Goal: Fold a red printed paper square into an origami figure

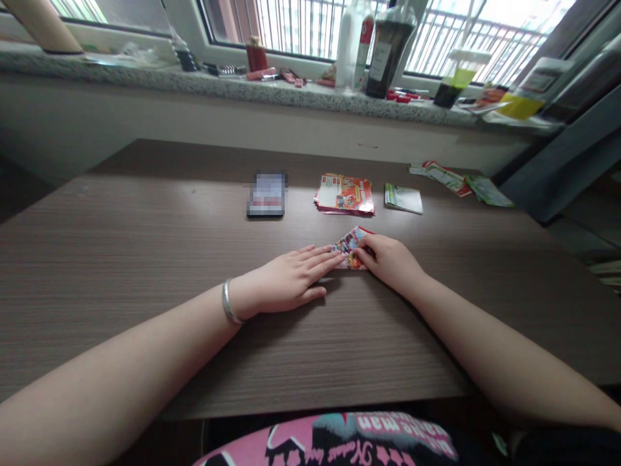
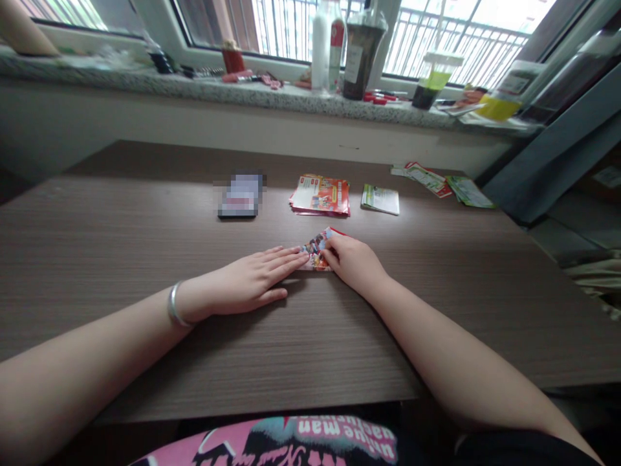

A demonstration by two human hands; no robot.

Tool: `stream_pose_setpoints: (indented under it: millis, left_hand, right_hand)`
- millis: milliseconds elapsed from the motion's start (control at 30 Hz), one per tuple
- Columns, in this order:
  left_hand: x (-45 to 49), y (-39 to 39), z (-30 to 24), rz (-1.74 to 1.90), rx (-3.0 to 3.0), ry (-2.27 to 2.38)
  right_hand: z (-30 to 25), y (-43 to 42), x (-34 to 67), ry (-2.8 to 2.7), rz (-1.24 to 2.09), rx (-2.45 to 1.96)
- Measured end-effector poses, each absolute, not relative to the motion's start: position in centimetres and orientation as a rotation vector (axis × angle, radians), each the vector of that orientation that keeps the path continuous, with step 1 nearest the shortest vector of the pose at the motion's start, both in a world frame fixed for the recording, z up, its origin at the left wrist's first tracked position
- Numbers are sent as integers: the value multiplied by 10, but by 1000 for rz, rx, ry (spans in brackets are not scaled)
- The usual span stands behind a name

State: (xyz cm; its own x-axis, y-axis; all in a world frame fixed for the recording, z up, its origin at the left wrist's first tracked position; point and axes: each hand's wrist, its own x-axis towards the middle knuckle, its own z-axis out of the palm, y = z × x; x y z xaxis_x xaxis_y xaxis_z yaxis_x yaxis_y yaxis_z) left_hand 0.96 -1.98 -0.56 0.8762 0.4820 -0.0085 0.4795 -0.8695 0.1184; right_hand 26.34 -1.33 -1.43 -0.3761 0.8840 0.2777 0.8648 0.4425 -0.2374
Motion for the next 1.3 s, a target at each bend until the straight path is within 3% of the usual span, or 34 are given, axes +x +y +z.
stream_pose_setpoints:
  millis: [133, 500, 900, 1067, 1167, 1300]
  left_hand:
    - [8, -19, -7, 30, 2946, 732]
    - [9, -20, -8, 64, 2939, 775]
    - [7, -19, -5, 174, 2944, 757]
    - [8, -19, -6, 117, 2962, 742]
    - [11, -20, -5, 97, 2972, 743]
    - [13, -20, -5, 103, 2990, 734]
  right_hand:
    - [-10, -14, 262, -2324, 51, -1601]
    - [-10, -3, 272, -2194, 364, -1668]
    - [-10, -4, 291, -2232, 367, -1767]
    - [-2, -13, 285, -2343, 16, -1854]
    - [5, -22, 275, -2448, -294, -1656]
    - [8, -29, 261, -2584, -383, -1363]
